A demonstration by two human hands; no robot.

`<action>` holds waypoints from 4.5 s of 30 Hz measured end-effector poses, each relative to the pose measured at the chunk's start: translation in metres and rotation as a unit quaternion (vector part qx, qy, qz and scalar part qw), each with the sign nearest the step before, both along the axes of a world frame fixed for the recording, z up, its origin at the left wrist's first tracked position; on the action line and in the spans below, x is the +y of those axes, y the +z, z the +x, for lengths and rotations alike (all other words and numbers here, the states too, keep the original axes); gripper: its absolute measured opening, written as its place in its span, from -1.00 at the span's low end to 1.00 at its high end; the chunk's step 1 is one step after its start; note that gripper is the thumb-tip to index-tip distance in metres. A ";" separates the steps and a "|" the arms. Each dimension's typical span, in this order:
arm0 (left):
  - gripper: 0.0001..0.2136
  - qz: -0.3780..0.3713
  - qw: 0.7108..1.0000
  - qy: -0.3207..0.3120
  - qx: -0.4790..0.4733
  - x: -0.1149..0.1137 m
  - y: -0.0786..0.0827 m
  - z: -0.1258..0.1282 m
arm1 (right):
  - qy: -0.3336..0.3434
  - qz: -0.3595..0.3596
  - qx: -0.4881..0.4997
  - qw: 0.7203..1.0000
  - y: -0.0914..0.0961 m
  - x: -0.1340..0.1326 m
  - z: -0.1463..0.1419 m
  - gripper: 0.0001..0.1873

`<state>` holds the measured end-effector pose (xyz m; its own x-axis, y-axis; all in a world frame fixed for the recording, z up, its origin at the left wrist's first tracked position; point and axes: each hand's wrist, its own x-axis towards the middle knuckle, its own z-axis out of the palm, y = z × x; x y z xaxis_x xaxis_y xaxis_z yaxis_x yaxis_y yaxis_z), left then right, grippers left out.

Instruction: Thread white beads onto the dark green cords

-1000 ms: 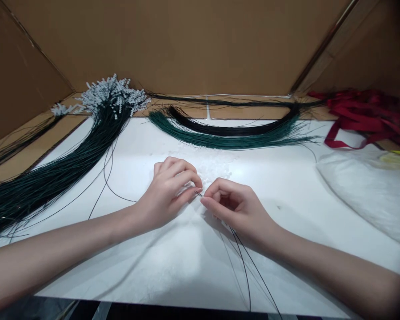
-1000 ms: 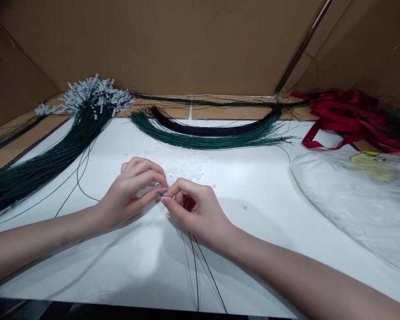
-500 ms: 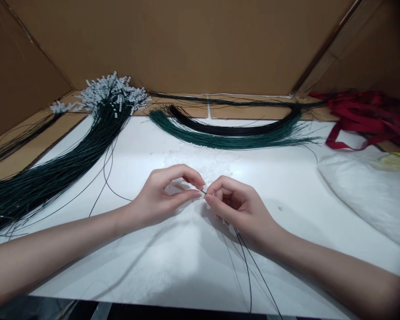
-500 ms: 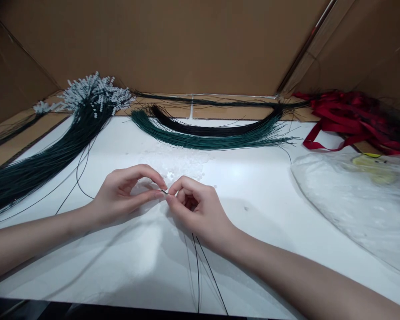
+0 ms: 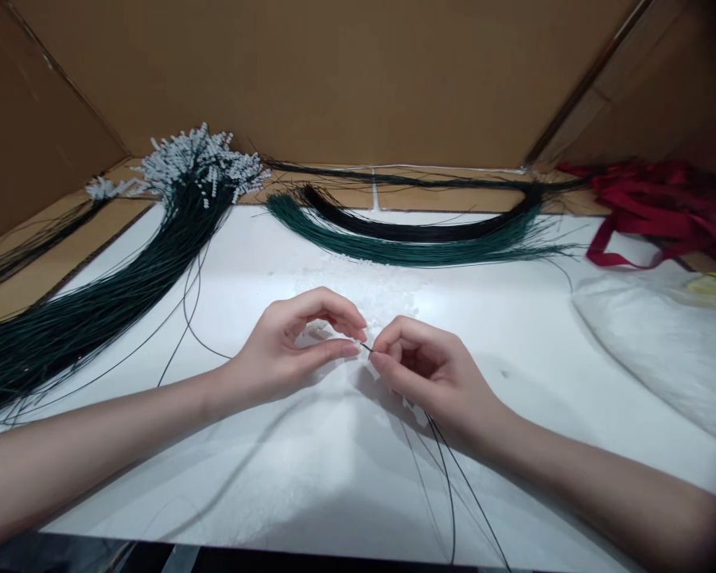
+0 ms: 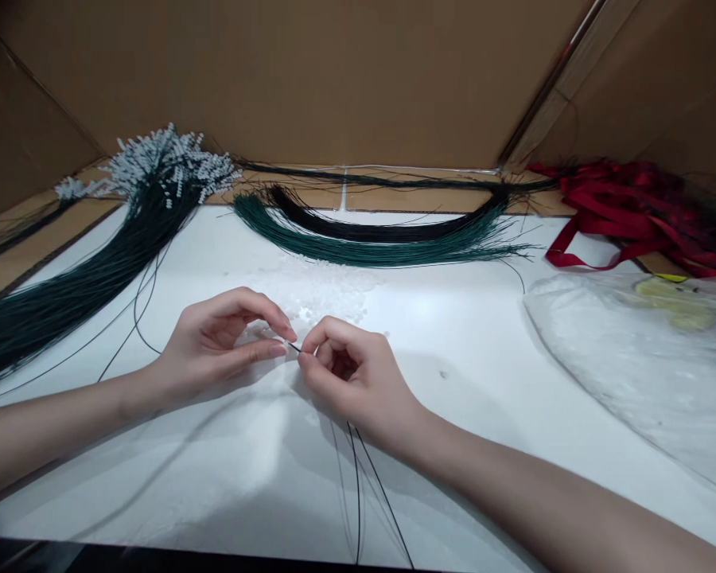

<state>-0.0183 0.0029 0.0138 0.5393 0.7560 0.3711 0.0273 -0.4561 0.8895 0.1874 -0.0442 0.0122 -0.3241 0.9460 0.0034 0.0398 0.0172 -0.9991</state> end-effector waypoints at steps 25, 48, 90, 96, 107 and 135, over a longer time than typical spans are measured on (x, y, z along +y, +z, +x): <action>-0.86 -0.010 1.000 -0.010 -0.004 0.000 0.001 0.000 | 0.005 0.004 -0.006 1.000 0.001 0.000 0.000 -0.84; -0.86 0.017 1.000 0.005 0.002 -0.001 -0.002 0.001 | 0.003 0.016 -0.040 0.999 0.004 0.000 -0.002 -0.86; -0.80 0.015 1.000 -0.013 -0.018 0.000 -0.004 0.001 | 0.002 0.029 -0.055 0.998 0.002 0.000 0.000 -0.86; -0.80 0.019 1.000 -0.016 -0.020 0.000 -0.003 0.002 | 0.002 0.036 -0.054 0.998 0.001 -0.001 0.000 -0.87; -0.78 0.012 1.000 -0.017 -0.011 0.001 -0.004 0.001 | 0.002 0.028 -0.058 0.998 0.003 0.000 -0.001 -0.87; -0.80 0.028 0.999 -0.021 -0.013 0.000 -0.004 0.002 | 0.002 0.039 -0.070 0.997 0.002 -0.001 -0.001 -0.87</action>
<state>-0.0165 0.0031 0.0101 0.5595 0.7107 0.4264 -0.0149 -0.5058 0.8625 0.1863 -0.0456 0.0142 -0.3307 0.9432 0.0307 0.1785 0.0945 -0.9794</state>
